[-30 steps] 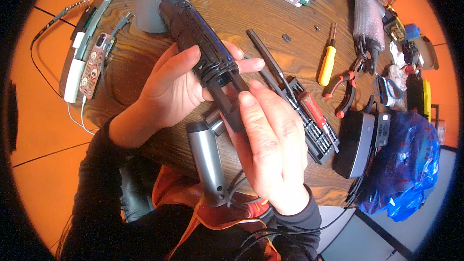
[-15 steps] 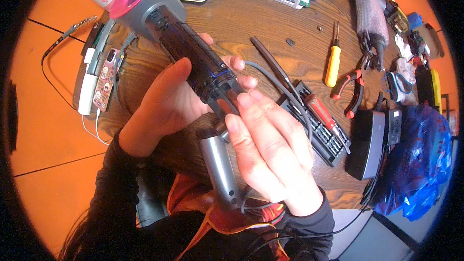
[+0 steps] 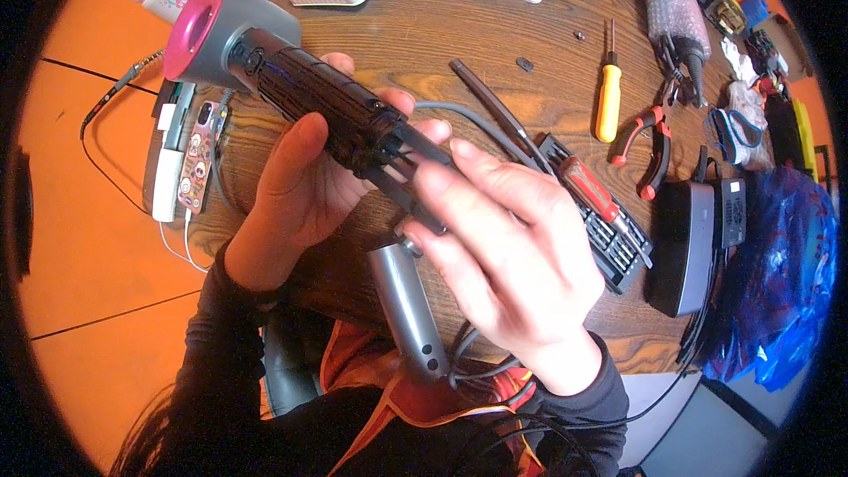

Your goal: The person disassembles a hair dryer, removes the internal components, and reassembles the casing. They use a screwdriver to remove screws, detach the power cord, and then reattach the casing halves and screws.

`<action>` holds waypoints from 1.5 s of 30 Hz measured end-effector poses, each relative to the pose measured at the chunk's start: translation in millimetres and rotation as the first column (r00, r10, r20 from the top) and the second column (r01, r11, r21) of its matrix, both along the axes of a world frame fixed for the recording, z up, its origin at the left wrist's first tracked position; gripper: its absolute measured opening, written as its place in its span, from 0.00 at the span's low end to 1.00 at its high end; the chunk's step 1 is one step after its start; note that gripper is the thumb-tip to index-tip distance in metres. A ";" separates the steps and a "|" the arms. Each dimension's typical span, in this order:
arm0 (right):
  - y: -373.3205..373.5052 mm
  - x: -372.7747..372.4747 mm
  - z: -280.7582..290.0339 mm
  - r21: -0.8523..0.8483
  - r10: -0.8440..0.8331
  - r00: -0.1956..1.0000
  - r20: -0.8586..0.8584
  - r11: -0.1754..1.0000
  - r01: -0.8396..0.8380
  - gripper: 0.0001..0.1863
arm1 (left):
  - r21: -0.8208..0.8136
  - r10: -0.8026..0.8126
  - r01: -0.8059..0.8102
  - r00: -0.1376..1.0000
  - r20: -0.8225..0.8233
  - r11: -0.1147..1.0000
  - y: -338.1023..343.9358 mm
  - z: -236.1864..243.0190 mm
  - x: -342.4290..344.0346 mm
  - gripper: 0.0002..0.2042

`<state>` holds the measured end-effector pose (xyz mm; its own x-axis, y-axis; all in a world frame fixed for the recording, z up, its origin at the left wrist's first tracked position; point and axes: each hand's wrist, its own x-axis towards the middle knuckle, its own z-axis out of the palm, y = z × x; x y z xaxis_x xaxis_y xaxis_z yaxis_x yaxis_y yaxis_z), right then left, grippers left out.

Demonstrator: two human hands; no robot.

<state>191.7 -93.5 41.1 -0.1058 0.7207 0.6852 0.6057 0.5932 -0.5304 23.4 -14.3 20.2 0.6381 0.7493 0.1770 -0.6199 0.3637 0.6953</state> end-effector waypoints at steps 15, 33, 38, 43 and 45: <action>2.4 -11.4 -11.6 -0.122 0.064 0.773 -0.631 0.976 -0.179 0.32 | -0.133 -0.053 0.073 0.987 0.150 0.988 0.8 -7.7 5.5 0.16; 5.4 -6.6 -14.3 -0.072 -0.051 0.955 -0.291 0.997 0.032 0.19 | -0.242 0.070 -0.042 0.992 0.109 0.970 14.6 2.3 -5.6 0.22; 9.3 -0.4 -5.1 0.004 -0.039 0.994 -0.105 0.999 0.039 0.15 | -0.220 0.123 -0.109 0.991 0.050 0.969 14.2 3.6 -5.9 0.19; 13.4 5.1 -0.7 0.032 -0.028 0.996 0.086 0.999 0.026 0.18 | -0.018 0.273 -0.281 0.945 -0.181 0.960 12.0 5.6 -6.1 0.16; 13.7 6.9 -0.7 0.009 -0.025 0.994 0.109 1.000 0.024 0.18 | 0.111 0.288 -0.267 0.911 -0.294 0.957 12.6 7.3 -8.9 0.20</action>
<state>198.5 -79.8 40.3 -0.1623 0.7188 0.6760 0.6741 0.5811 -0.4560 14.5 -1.7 27.6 0.4369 0.8973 0.0634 -0.4441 0.1539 0.8826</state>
